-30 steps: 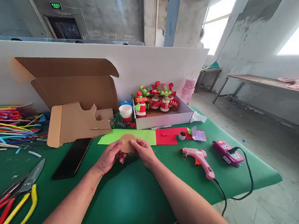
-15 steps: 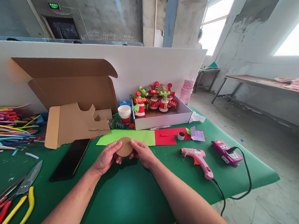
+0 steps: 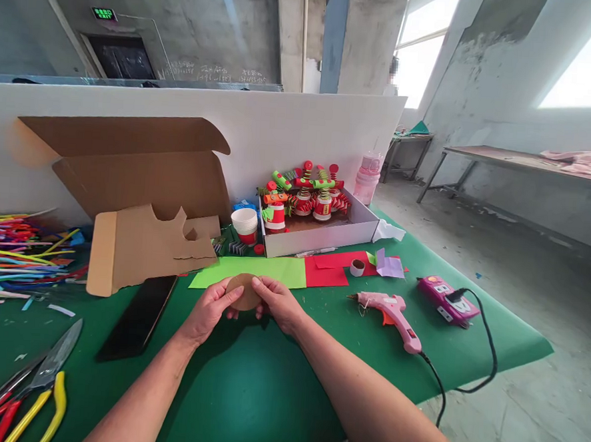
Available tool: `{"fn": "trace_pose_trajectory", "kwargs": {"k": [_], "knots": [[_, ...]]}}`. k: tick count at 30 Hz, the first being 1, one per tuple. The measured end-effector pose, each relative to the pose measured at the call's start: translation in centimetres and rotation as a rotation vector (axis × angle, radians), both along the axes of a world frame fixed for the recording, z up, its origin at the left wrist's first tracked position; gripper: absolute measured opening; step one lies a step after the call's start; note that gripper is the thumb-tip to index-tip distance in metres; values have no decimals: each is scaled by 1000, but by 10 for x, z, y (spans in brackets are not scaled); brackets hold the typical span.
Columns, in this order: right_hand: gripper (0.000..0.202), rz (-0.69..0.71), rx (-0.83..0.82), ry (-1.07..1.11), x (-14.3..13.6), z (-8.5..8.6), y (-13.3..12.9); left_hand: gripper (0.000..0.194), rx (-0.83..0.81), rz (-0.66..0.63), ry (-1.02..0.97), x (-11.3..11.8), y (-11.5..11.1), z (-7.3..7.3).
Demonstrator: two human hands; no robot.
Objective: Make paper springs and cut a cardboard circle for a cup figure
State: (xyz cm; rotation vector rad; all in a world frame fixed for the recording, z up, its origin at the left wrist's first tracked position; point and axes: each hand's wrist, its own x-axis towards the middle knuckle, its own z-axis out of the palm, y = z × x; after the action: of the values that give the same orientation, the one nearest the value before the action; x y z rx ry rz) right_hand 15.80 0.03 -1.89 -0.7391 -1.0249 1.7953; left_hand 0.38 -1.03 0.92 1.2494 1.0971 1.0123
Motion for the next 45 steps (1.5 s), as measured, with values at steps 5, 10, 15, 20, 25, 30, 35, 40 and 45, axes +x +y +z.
{"fn": "trace_pose_trajectory", "kwargs": {"k": [5, 10, 15, 20, 25, 30, 35, 40, 45], "knots": [[51, 29, -9, 70, 1, 0, 0, 50, -69, -14, -84, 1, -3, 2], [50, 50, 3, 95, 1, -1, 1, 55, -68, 14, -138, 6, -4, -2], [49, 72, 15, 113, 2, -2, 2, 57, -87, 29, -162, 7, -3, -2], [50, 74, -8, 78, 1, -4, 3, 53, -71, 27, -164, 9, -4, -1], [28, -129, 86, -62, 3, -2, 6, 41, -92, 147, -169, 9, -1, 1], [49, -283, 591, -306, 9, 6, 3, 35, -142, 199, -181, 3, 3, -1], [17, -205, 462, -336, 6, -2, 9, 52, -138, 183, -76, 0, 4, -5], [37, 8, 17, 18, 3, -8, 12, 45, 55, 221, 29, -2, 6, -5], [32, 1, 100, -122, 1, -14, 12, 33, 204, 184, 258, -1, 8, -11]]}}
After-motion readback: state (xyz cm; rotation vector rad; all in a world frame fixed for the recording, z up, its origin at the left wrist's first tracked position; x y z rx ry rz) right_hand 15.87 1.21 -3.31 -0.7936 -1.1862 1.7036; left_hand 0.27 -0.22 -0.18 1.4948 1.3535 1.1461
